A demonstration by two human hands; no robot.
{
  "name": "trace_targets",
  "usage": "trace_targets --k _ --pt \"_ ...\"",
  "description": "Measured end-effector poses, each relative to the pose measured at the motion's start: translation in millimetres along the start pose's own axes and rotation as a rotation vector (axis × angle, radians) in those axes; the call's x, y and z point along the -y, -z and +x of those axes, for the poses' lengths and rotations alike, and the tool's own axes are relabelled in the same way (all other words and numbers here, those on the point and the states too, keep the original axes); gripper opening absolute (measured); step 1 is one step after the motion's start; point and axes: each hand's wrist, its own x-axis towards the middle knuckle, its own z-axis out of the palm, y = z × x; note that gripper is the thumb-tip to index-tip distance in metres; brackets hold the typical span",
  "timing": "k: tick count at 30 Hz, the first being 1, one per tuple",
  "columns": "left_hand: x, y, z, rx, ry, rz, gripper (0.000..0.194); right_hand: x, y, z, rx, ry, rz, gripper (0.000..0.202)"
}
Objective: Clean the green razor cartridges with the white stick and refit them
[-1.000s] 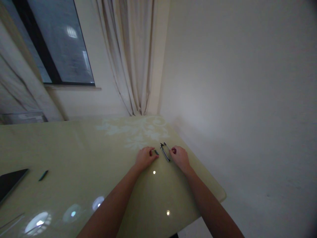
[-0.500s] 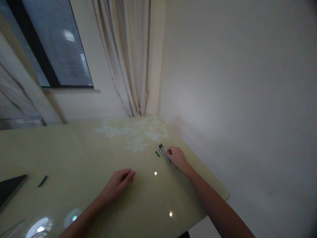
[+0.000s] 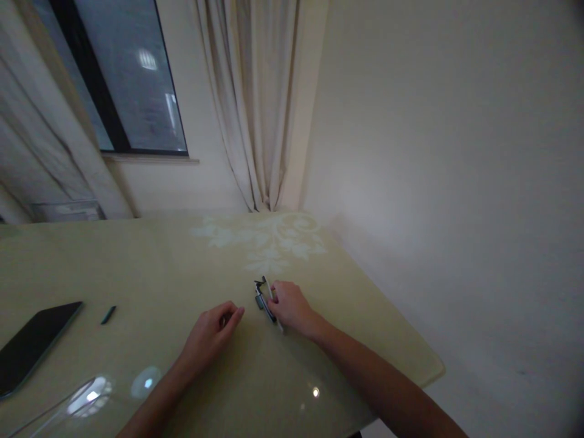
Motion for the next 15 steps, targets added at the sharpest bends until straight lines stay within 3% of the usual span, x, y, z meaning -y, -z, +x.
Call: trace_targets --k 2,6,8,11,15 --pt "9.5 10.6 2.0 -0.018 -0.001 0.065 0.035 19.3 -5.4 0.7 0.028 0.045 0.015 0.008" --pt "30.3 28.2 4.1 -0.036 -0.045 0.165 0.054 50.2 -14.6 6.1 0.076 0.100 0.046 0.013" --pt "36.2 31.2 4.2 -0.023 -0.048 0.190 0.052 59.6 -18.2 9.5 0.098 0.118 0.062 0.016" --pt "37.2 28.7 3.7 -0.006 -0.059 0.230 0.045 63.4 -20.2 12.5 0.121 0.125 0.080 0.021" --pt "30.6 22.6 3.3 0.014 -0.069 0.281 0.038 51.7 -15.3 9.3 0.130 0.118 0.100 0.023"
